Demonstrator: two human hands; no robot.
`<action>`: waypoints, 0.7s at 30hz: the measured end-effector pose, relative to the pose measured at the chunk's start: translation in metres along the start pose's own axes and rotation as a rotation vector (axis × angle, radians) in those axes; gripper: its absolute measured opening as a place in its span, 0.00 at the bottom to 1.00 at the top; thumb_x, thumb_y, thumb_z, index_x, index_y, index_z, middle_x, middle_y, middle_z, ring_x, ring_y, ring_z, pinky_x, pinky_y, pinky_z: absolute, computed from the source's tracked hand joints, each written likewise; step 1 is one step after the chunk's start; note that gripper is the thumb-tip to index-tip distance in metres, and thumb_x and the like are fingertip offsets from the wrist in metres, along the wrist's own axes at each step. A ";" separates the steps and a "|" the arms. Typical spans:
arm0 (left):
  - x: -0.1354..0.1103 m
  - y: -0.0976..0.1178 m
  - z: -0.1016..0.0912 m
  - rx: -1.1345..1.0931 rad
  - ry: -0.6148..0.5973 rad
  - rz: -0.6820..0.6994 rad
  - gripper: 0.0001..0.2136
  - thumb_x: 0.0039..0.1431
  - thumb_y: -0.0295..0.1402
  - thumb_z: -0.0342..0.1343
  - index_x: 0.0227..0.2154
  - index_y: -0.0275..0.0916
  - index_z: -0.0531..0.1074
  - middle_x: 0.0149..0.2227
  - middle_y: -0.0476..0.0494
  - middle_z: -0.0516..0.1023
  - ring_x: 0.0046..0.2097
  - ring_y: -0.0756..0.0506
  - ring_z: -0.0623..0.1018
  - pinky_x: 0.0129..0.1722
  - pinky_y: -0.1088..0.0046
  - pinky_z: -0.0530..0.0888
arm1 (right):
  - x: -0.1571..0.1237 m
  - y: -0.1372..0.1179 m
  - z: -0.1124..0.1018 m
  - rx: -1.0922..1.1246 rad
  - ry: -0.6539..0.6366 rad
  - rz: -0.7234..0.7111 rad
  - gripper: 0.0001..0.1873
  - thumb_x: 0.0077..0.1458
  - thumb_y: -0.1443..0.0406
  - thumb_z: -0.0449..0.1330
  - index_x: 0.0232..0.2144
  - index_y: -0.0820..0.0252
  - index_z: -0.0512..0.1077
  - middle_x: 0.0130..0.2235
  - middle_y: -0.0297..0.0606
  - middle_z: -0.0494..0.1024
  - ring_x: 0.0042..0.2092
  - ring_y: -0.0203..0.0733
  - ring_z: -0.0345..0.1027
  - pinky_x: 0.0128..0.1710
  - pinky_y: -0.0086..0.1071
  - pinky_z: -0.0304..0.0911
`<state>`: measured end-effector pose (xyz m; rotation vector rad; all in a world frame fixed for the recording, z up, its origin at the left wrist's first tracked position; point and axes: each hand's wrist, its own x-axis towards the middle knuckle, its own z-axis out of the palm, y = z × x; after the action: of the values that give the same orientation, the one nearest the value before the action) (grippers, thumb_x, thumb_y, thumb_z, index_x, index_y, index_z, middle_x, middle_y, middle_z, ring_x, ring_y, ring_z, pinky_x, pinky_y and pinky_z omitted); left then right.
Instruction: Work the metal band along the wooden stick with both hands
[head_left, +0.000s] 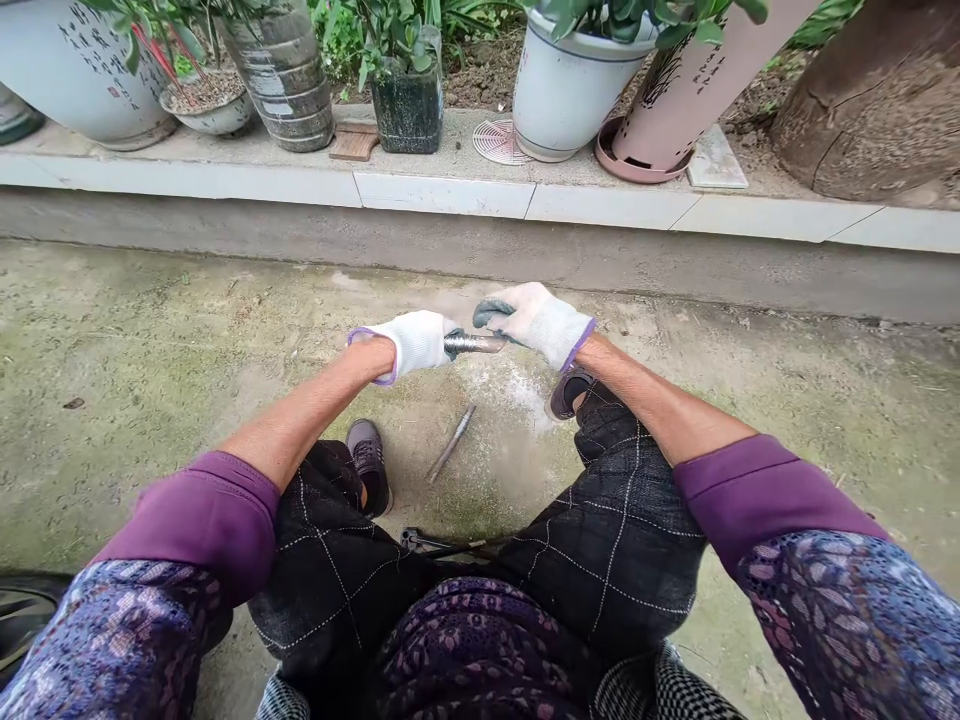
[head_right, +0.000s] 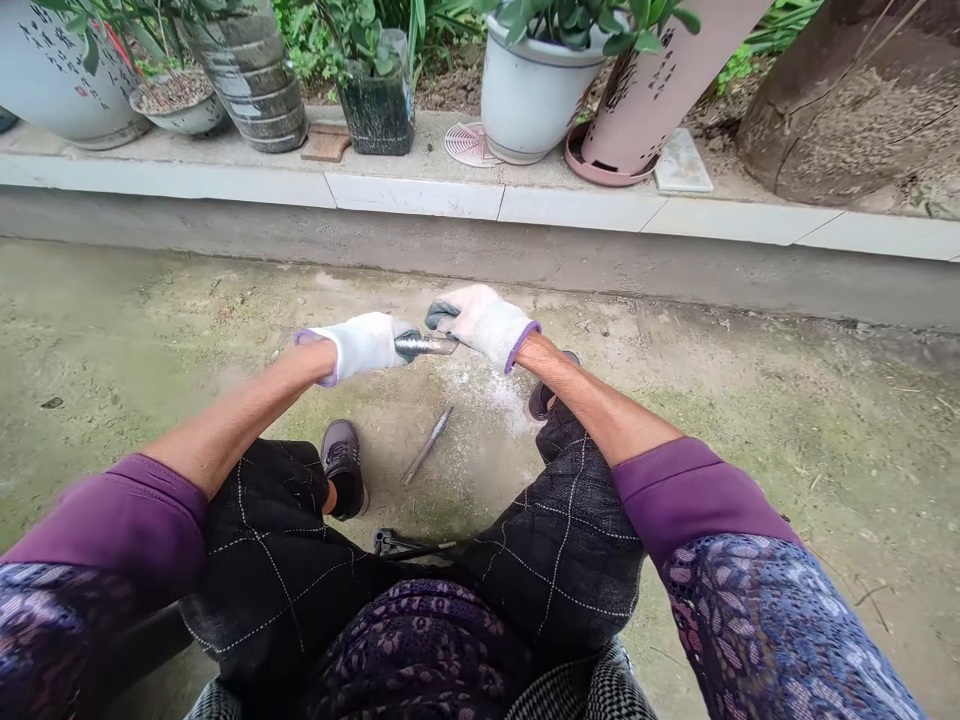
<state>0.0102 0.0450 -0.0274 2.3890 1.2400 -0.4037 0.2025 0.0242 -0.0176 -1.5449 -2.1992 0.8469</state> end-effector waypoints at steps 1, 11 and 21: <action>-0.005 0.003 -0.001 -0.098 -0.003 0.014 0.10 0.49 0.33 0.58 0.35 0.39 0.80 0.23 0.48 0.74 0.28 0.47 0.73 0.29 0.73 0.66 | 0.001 0.003 0.000 0.078 -0.002 0.038 0.09 0.51 0.70 0.58 0.31 0.62 0.79 0.29 0.35 0.78 0.28 0.34 0.67 0.28 0.28 0.59; -0.021 0.006 -0.011 -0.697 0.161 -0.102 0.13 0.47 0.31 0.61 0.38 0.36 0.76 0.24 0.50 0.72 0.23 0.54 0.68 0.19 0.79 0.65 | 0.000 0.002 0.018 0.470 -0.028 0.179 0.08 0.55 0.71 0.56 0.36 0.67 0.75 0.23 0.36 0.75 0.19 0.31 0.64 0.15 0.24 0.57; 0.008 -0.015 -0.004 -0.020 0.139 -0.205 0.12 0.49 0.33 0.57 0.37 0.39 0.79 0.29 0.41 0.78 0.36 0.42 0.78 0.35 0.71 0.70 | -0.008 -0.012 0.015 0.151 -0.087 0.052 0.10 0.55 0.68 0.57 0.37 0.62 0.79 0.26 0.34 0.76 0.25 0.31 0.65 0.25 0.27 0.57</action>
<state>0.0023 0.0600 -0.0309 2.3140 1.5510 -0.2871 0.1881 0.0099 -0.0213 -1.5251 -2.1073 1.0895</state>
